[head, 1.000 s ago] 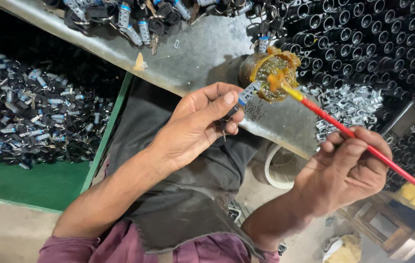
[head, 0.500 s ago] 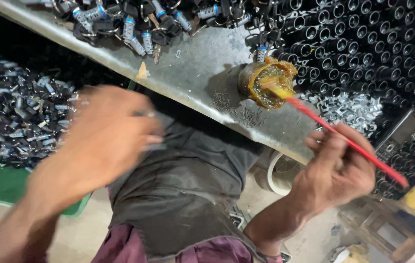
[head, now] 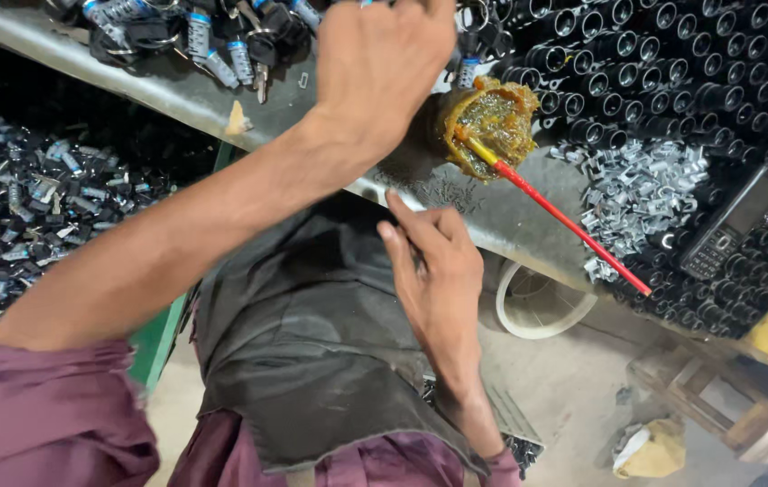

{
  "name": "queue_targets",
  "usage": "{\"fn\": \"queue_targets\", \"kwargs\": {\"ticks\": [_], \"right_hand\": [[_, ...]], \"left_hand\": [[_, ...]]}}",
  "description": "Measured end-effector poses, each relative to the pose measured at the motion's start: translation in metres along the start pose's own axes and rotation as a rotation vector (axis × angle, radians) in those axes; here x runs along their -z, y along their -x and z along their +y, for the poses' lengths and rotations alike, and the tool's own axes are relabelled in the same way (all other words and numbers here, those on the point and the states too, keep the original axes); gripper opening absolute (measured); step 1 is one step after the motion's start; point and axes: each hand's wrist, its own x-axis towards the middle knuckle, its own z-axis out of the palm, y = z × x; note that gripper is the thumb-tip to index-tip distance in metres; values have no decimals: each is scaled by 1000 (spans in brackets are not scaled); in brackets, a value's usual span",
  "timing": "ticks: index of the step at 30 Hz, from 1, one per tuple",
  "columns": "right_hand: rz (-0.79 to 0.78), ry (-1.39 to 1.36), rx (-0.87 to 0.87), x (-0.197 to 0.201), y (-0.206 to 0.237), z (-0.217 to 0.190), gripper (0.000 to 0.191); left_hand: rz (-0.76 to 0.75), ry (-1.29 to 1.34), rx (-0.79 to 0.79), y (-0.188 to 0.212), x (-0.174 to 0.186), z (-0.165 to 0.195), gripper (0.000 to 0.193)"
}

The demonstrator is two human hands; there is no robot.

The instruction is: The person assembles keys by inserting small metal pins into key blanks and applying a yellow substance with a red-handled brush. The person handles multiple keys one at a time, placing finished keys on the table.

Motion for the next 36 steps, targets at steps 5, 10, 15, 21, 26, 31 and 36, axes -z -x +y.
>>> {"fn": "queue_targets", "kwargs": {"ticks": [5, 10, 15, 21, 26, 31, 36], "right_hand": [[44, 105, 119, -12, -31, -5, 32], [8, 147, 121, -22, -45, -8, 41], [30, 167, 224, -35, -40, -5, 40], [88, -278, 152, -30, -18, 7, 23], [75, -740, 96, -25, 0, 11, 20], [108, -721, 52, -21, 6, 5, 20], [125, -701, 27, -16, 12, 2, 19]], "left_hand": [[4, 118, -50, 21, 41, -30, 20], [8, 1033, 96, 46, 86, -71, 23], [-240, 2011, 860, 95, 95, -60, 31], [-506, 1706, 904, 132, 99, -39, 38], [-496, 2234, 1104, 150, 92, -17, 29], [-524, 2205, 1038, 156, 90, -6, 27], [-558, 2177, 1027, 157, 94, -6, 30]]}}
